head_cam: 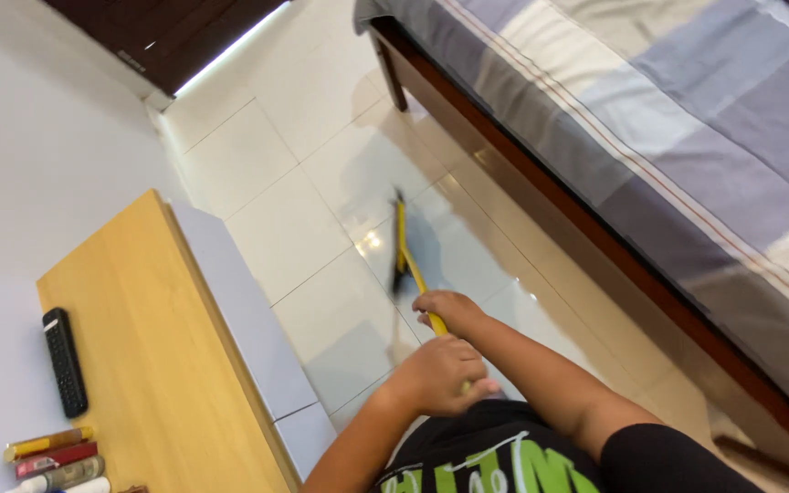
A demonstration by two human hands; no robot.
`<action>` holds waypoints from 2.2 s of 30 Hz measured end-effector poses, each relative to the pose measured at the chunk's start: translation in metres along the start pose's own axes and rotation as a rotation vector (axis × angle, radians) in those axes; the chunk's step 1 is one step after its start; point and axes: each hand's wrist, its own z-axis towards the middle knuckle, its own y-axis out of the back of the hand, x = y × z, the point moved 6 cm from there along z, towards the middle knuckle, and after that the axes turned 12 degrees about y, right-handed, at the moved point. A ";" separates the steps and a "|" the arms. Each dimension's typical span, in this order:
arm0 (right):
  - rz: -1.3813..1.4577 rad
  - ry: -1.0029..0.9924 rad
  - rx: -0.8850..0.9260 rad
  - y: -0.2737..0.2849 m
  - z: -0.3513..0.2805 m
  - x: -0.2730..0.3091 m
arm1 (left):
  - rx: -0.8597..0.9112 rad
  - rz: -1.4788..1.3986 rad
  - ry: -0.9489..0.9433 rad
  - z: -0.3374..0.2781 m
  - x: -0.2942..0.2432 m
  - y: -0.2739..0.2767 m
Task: The person sweeps the tiled floor of a bedroom using a yellow broom. They move around furniture, including a wooden chair and a bed, to clean the entire area.
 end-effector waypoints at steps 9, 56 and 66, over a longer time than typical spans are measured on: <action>-0.032 -0.474 0.124 0.145 -0.067 0.091 | 0.045 -0.379 -0.108 0.023 -0.053 0.001; -0.089 -0.716 -0.374 0.214 -0.315 0.125 | 0.388 -0.536 -0.079 0.088 -0.182 -0.199; 0.608 0.025 -0.681 0.165 -0.330 0.106 | 0.575 0.424 -0.073 0.073 -0.155 -0.279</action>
